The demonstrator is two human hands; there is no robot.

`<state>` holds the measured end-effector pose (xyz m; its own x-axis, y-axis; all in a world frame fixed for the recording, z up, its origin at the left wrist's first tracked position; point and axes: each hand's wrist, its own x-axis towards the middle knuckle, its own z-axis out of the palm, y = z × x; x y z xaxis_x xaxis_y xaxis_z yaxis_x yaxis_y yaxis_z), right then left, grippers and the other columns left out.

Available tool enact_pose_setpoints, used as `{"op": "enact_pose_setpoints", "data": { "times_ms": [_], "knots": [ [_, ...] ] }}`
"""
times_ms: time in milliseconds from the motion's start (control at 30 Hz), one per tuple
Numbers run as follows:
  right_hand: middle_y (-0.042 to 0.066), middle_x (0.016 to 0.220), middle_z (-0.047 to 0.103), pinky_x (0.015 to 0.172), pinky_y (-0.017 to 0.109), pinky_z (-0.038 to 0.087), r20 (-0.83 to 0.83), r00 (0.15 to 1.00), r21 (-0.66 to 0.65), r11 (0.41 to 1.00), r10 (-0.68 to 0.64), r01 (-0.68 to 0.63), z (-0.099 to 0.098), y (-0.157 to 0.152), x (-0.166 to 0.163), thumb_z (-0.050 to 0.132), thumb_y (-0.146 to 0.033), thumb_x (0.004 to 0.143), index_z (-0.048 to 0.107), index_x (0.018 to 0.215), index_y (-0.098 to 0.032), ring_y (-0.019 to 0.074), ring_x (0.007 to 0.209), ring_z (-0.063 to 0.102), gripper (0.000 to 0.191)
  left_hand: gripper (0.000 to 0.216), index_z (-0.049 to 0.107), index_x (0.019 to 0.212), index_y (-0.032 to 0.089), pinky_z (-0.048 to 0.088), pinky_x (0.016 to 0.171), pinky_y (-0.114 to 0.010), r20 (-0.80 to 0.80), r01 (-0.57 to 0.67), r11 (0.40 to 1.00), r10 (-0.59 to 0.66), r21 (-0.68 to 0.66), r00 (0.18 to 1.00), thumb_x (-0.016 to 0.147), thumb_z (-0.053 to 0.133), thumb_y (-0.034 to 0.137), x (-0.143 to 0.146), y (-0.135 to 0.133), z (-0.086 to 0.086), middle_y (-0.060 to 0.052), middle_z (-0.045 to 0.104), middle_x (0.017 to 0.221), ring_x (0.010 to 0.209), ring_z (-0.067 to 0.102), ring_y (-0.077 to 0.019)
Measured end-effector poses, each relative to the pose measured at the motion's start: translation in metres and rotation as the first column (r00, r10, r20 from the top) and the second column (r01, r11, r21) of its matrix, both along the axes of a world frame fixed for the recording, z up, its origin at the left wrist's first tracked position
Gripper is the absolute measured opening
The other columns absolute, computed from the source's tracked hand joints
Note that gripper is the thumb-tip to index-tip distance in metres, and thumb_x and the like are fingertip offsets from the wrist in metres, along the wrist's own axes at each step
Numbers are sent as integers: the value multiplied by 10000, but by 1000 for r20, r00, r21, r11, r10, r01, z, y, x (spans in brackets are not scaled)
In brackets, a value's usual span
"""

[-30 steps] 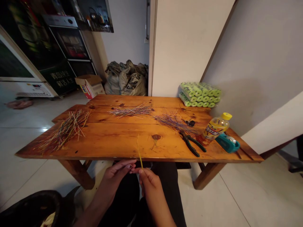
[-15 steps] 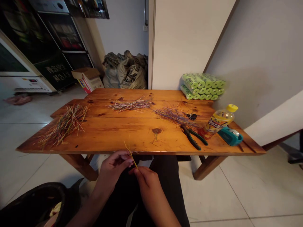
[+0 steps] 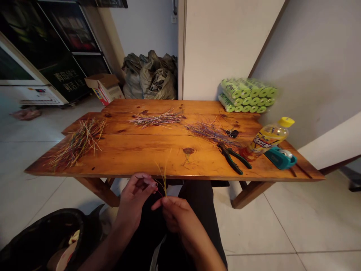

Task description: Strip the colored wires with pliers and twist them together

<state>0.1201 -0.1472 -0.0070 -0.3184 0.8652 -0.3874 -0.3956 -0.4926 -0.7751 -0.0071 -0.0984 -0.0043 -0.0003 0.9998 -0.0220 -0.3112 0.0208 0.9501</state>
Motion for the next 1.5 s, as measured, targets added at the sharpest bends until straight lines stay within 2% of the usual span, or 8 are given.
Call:
{"op": "enact_pose_setpoints", "data": {
  "times_ms": [133, 300, 467, 800, 933, 1100, 1300, 1500],
  "knots": [
    [-85, 511, 228, 394, 189, 93, -199, 980, -44, 999, 4, -13, 3, -5, 5, 539, -352, 821, 651, 785, -130, 32, 421, 123, 251, 245, 531, 881, 199, 458, 650, -183, 38, 12, 999, -11, -49, 999, 688, 682, 203, 5, -9, 8, 54, 560, 675, 652, 559, -75],
    [-85, 506, 222, 384, 176, 100, -286, 958, -80, 997, -9, -15, 3, -6, 9, 578, -350, 793, 644, 737, -129, 30, 417, 124, 238, 325, 554, 962, 215, 431, 621, -169, 115, 69, 988, -53, -141, 992, 671, 698, 210, 11, -15, 15, 55, 560, 673, 628, 529, -64],
    [-83, 500, 228, 388, 178, 115, -268, 963, -90, 996, -27, 2, 5, -6, 9, 592, -347, 782, 641, 725, -124, 34, 423, 133, 235, 178, 671, 823, 189, 424, 635, -160, 130, 162, 970, -140, -180, 982, 656, 710, 237, 14, -15, 16, 32, 587, 689, 644, 521, -60],
    [-76, 524, 249, 411, 195, 127, -234, 971, -57, 997, -57, 45, 3, -6, 6, 551, -355, 813, 639, 777, -139, 44, 442, 135, 236, 194, 681, 818, 183, 431, 611, -171, 175, 138, 963, -98, -233, 980, 629, 721, 201, 18, -13, 14, 29, 568, 672, 623, 523, -61],
    [-72, 514, 276, 409, 206, 117, -202, 977, -34, 997, -71, 65, 3, -4, 5, 532, -354, 824, 642, 764, -135, 41, 428, 152, 252, 214, 662, 854, 190, 403, 551, -168, 202, 255, 939, -210, -232, 957, 646, 709, 190, 16, -11, 10, 54, 528, 635, 514, 478, -28],
    [-86, 477, 218, 407, 218, 96, -121, 992, -23, 999, -36, 34, 4, -3, 5, 551, -407, 802, 630, 718, -135, 47, 420, 141, 295, 321, 601, 951, 195, 364, 483, -184, 312, 516, 827, -441, -223, 842, 649, 709, 189, 4, -1, 7, 62, 518, 623, 416, 454, -24],
    [-90, 487, 194, 412, 224, 83, -64, 998, -20, 1000, -19, 18, 3, -3, 4, 565, -454, 777, 624, 730, -139, 51, 432, 120, 324, 179, 581, 797, 177, 402, 627, -165, 199, 367, 911, -331, -189, 922, 665, 700, 167, -5, 4, 10, 35, 568, 691, 665, 538, -65],
    [-90, 471, 204, 413, 237, 79, -38, 999, -7, 1000, -14, 13, 5, -1, 2, 539, -455, 794, 611, 739, -139, 53, 422, 123, 329, 197, 590, 793, 187, 392, 537, -198, 122, 385, 906, -368, -178, 922, 641, 715, 175, -1, 0, 8, 69, 550, 614, 454, 485, -39]
  ]
}}
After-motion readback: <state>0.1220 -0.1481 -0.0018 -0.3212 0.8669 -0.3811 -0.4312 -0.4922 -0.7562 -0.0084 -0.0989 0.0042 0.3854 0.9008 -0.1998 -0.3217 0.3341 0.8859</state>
